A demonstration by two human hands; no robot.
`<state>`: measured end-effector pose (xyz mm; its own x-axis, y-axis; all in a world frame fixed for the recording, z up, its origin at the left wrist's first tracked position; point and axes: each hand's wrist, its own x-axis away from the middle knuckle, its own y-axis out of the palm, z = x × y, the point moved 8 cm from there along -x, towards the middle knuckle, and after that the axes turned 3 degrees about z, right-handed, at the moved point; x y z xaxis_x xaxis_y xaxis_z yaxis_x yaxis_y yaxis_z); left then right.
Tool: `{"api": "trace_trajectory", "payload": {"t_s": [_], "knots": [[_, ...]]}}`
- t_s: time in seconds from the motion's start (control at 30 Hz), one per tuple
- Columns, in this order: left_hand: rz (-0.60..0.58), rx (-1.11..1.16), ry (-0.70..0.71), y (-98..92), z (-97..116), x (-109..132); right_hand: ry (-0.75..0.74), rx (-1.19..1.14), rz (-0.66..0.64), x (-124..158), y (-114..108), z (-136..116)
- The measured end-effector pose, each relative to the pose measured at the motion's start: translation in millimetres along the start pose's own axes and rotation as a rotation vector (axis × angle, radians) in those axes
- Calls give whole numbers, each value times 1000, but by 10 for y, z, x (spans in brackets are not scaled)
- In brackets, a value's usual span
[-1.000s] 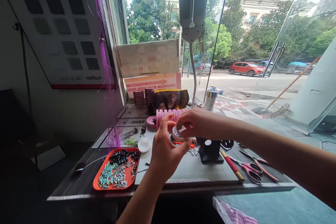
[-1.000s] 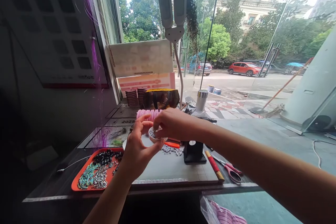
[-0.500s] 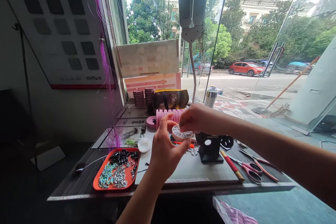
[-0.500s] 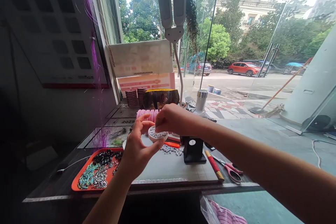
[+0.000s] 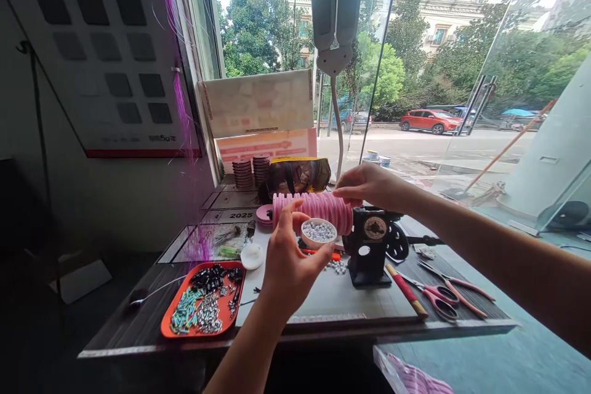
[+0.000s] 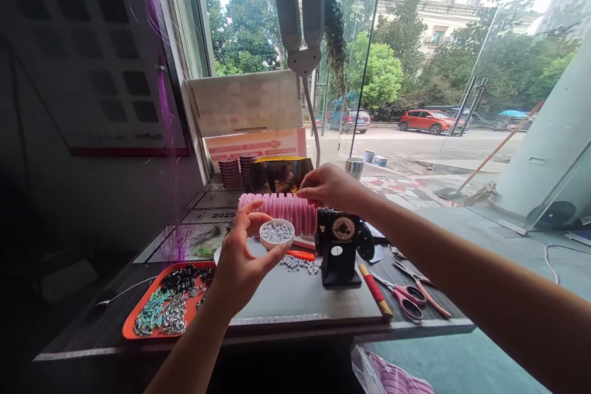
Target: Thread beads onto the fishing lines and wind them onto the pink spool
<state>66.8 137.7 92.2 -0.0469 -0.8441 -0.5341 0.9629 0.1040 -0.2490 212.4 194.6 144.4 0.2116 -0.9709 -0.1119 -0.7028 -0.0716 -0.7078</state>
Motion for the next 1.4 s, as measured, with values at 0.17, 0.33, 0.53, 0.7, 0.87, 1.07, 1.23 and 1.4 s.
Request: {"api": "trace_trajectory", "payload": {"t_s": [0.17, 0.33, 0.53, 0.7, 0.87, 1.07, 1.23, 1.4], "knots": [[-14, 33, -11, 11, 17, -6, -11, 0, 65, 16, 7, 54], [-17, 51, -38, 14, 24, -9, -36, 18, 72, 46, 23, 35], [-18, 33, -58, 15, 15, -17, -47, 45, 69, 23, 23, 36], [-22, 46, -58, 27, 0, -12, -126, 185, 105, -5, 19, 11], [-17, 60, -46, 29, -4, -12, -129, 325, 135, -12, 2, 6], [-11, 32, -40, 11, 26, -9, -189, 397, 159, 117, 34, -253], [-24, 19, -19, 35, 57, -1, -348, 593, -105, 341, 445, -574], [-32, 4, -1, 54, 72, 5, -362, 777, -114, 342, 595, -596]]}}
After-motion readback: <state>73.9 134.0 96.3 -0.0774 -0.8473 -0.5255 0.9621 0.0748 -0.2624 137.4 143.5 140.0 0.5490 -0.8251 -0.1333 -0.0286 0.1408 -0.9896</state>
